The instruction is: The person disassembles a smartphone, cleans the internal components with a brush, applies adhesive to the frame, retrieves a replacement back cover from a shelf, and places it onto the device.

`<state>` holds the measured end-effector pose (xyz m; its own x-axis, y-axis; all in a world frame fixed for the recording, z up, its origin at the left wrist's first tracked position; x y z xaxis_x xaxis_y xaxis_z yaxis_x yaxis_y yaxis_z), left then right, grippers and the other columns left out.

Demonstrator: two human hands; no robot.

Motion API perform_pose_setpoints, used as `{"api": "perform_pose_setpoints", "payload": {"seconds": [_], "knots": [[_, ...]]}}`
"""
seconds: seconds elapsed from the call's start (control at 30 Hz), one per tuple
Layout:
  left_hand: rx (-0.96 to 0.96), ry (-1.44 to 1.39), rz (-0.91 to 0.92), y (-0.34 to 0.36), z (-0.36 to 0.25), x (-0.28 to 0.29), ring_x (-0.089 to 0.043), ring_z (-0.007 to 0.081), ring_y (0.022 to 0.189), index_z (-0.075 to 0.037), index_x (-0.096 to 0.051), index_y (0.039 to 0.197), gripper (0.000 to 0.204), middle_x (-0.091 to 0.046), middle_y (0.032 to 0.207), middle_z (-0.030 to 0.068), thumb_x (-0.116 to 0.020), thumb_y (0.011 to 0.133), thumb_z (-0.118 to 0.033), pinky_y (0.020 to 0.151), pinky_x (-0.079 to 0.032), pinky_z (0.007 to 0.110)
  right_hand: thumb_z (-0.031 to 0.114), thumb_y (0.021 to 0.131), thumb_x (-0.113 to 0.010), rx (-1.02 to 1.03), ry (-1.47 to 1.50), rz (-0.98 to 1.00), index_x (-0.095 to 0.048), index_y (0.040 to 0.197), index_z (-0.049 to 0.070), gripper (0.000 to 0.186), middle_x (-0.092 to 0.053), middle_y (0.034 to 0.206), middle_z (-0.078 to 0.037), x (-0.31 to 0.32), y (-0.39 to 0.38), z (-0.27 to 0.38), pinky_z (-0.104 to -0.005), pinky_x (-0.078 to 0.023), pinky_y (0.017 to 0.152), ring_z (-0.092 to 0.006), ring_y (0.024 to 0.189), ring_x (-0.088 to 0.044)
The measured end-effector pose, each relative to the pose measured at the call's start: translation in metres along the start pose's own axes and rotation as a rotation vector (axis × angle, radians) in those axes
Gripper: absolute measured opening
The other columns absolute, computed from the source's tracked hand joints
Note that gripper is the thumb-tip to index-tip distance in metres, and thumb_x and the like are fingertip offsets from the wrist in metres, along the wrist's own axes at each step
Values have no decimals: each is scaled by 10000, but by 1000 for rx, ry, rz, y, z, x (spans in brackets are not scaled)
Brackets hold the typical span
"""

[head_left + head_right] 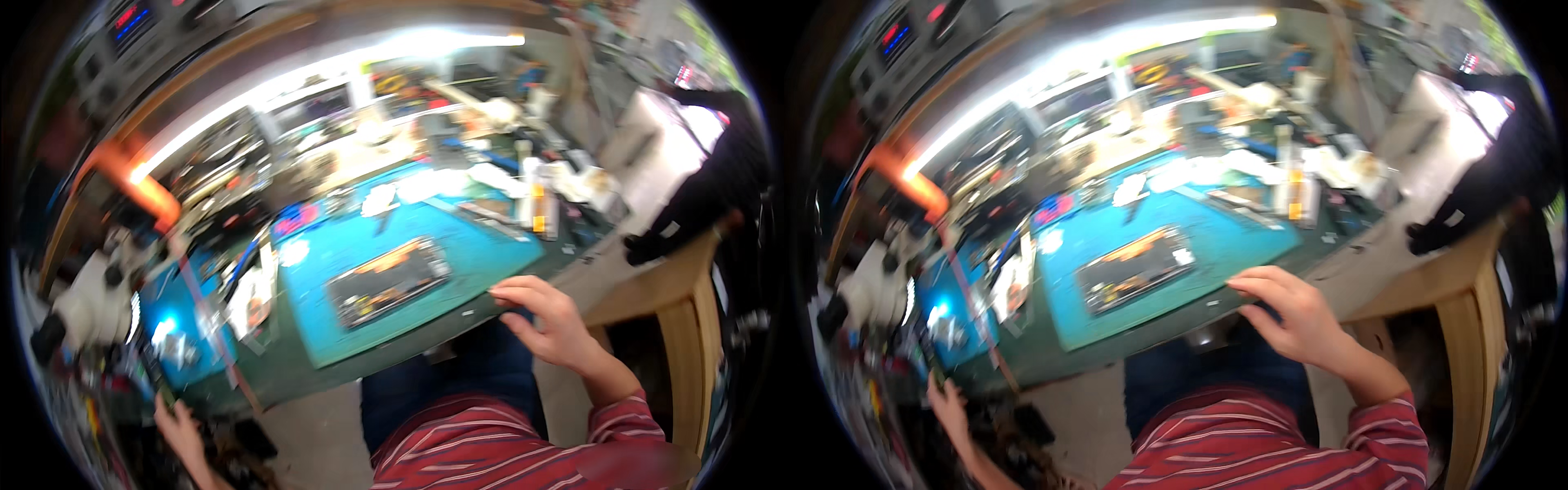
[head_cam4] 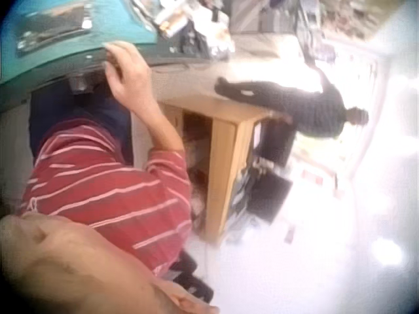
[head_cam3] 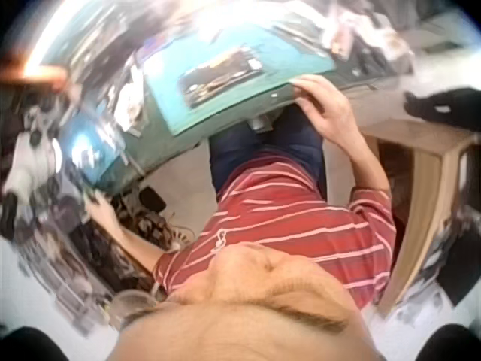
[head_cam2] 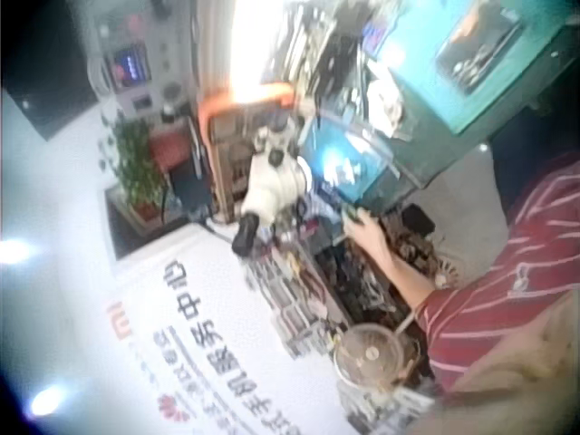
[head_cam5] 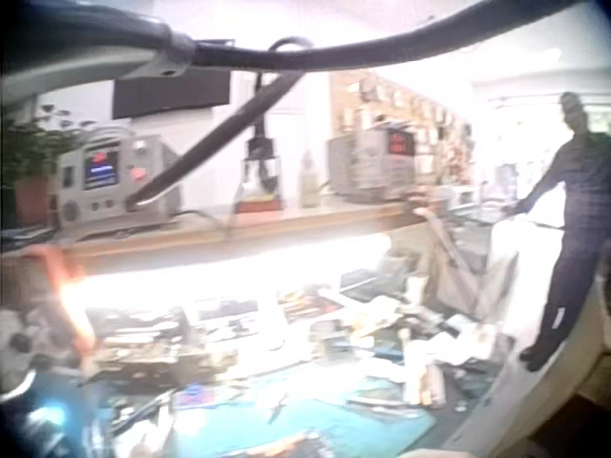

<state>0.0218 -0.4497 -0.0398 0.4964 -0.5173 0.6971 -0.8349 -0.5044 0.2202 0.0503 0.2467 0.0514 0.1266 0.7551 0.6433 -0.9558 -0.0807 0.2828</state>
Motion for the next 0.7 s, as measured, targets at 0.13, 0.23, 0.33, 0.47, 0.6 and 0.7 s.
{"api": "perform_pose_setpoints", "payload": {"seconds": [0.13,0.23,0.33,0.47,0.6,0.7], "knots": [[-238,446,-162,74,17,-6,-692,288,984,-17,-574,1424,445,-693,1166,182,-582,1052,-261,765,-550,380,36,905,-707,-33,-171,-180,-678,1224,64,321,-687,1157,-122,38,-7,-28,-352,-574,834,-268,985,-713],[-176,475,-154,86,-38,-24,-672,404,1092,-5,-609,1378,426,-692,1240,243,-578,1051,-277,944,-507,439,111,932,-688,-73,-387,-376,-701,1169,73,240,-706,1063,-119,74,-13,-49,-367,-570,793,-288,931,-709],[-136,583,-109,94,-42,-35,-622,420,1181,-22,-546,1444,447,-671,1262,256,-556,1046,-224,975,-486,453,137,943,-683,-225,-450,-420,-707,1156,62,226,-701,951,-106,89,11,-81,-372,-546,721,-267,784,-684],[-153,620,-86,89,-42,-54,-558,435,1263,-46,-425,1541,539,-622,1329,268,-552,1026,-138,1032,-452,472,203,951,-679,-221,-562,-447,-706,1167,74,253,-698,942,-114,85,54,-119,-398,-543,729,-286,753,-665],[-278,550,-215,75,-19,-41,-568,409,1266,-57,-403,1552,566,-593,1388,234,-546,1005,-50,1062,-460,463,225,921,-707,-32,-820,-476,-709,1157,79,277,-697,984,-98,70,103,-121,-401,-541,801,-304,905,-655],[-259,296,-80,81,4,-34,-607,358,1232,-64,-432,1541,553,-598,1396,227,-551,1002,-40,1033,-486,424,229,884,-732,-3,-1011,-349,-707,1123,84,281,-696,984,-69,58,150,-142,-408,-527,827,-283,1033,-636]]}}
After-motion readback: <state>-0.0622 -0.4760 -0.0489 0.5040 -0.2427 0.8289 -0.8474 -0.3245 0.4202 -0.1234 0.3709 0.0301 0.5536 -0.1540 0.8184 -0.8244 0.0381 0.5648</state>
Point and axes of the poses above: each hand's wrist, its own y-axis towards the middle knuckle, its own x-axis out of the back of the hand, z = x × y, the point moved 9 cm from there along y, towards the middle knuckle
